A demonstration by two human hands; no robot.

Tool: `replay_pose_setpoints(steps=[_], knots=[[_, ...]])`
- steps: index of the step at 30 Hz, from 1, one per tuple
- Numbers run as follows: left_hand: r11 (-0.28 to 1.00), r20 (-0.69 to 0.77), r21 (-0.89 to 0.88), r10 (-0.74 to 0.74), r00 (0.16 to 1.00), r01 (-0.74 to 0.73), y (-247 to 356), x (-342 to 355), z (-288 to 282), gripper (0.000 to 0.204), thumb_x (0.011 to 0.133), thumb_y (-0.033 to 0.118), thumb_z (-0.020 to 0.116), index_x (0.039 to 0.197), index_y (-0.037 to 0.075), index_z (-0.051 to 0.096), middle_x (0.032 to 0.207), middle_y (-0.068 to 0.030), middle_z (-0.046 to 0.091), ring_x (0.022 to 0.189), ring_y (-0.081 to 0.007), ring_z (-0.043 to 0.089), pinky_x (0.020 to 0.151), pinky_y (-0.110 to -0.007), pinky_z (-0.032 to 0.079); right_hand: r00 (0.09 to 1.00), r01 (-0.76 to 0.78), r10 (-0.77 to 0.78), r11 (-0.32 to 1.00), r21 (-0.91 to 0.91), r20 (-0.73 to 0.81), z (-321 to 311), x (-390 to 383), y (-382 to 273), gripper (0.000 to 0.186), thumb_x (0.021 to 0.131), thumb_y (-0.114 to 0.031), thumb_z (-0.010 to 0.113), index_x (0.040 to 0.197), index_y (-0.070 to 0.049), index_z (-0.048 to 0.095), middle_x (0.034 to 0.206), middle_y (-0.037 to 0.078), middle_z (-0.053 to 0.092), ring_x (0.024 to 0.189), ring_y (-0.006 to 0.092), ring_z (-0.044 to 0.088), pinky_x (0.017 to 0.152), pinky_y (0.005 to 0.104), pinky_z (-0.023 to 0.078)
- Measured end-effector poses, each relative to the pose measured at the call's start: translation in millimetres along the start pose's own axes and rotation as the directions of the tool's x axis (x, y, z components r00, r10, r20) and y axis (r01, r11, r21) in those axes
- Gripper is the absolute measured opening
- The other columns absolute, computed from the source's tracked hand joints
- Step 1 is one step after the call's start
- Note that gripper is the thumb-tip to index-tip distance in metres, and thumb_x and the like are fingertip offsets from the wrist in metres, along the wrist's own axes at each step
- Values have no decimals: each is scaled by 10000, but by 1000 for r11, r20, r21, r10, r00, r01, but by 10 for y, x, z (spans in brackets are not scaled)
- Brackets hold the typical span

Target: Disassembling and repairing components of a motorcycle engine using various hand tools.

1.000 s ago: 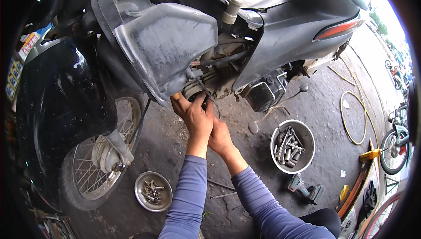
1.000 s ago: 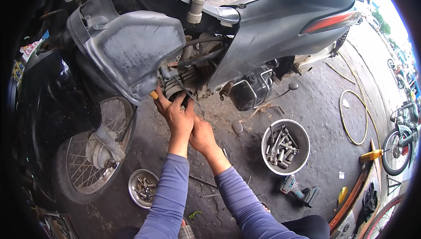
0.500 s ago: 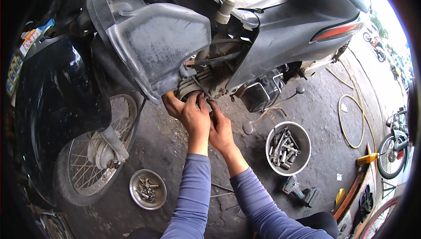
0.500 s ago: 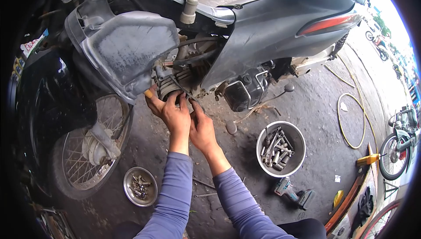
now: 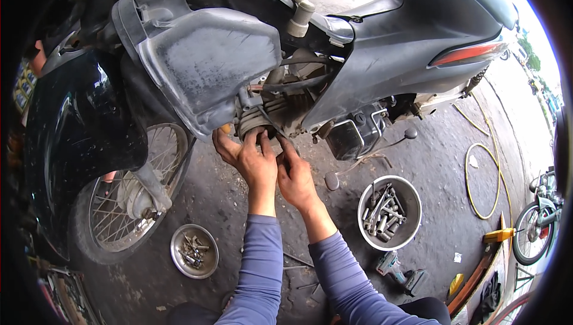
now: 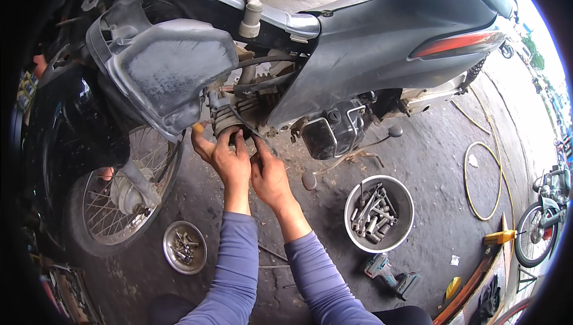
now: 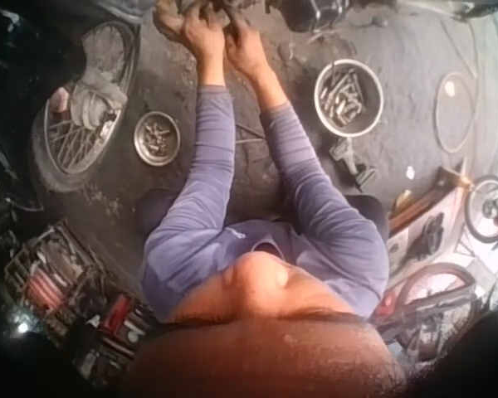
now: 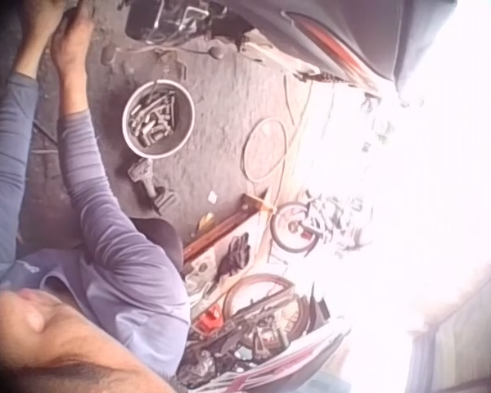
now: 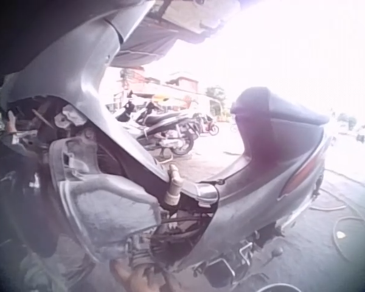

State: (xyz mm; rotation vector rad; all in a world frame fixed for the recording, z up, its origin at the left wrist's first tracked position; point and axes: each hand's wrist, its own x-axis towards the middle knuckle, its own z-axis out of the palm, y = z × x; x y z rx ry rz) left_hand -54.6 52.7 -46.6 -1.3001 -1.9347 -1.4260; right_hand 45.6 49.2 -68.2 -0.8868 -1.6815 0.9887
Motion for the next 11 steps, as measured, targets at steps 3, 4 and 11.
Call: replay_pose_setpoints(steps=[3,4,11], knots=[[1000,-4,-23,15,1000,-15,30,-22,-6,161,788,153,696,931,85,725,1420,-277,277,1331,-467,230,1054,-585,210,1000,4,-4,1000,-10,11,-20,11,-34,544,816,42,497,1355,2,439,759,185,600,680,272,606,688,346,484],[999,-1,-44,16,1000,-16,34,-37,-2,172,790,162,698,941,84,728,1428,-282,267,1338,-472,219,1058,-588,201,1000,-14,14,1000,-13,18,-28,9,-54,545,794,42,518,1335,23,452,776,206,618,695,327,626,687,372,489],[1000,87,5,3,996,-3,58,-102,66,223,784,215,717,967,90,742,1554,-234,100,1388,-474,130,1076,-587,175,998,-31,35,997,64,-58,-45,-26,79,535,808,38,521,1339,-9,478,768,185,640,692,283,653,686,367,500]])
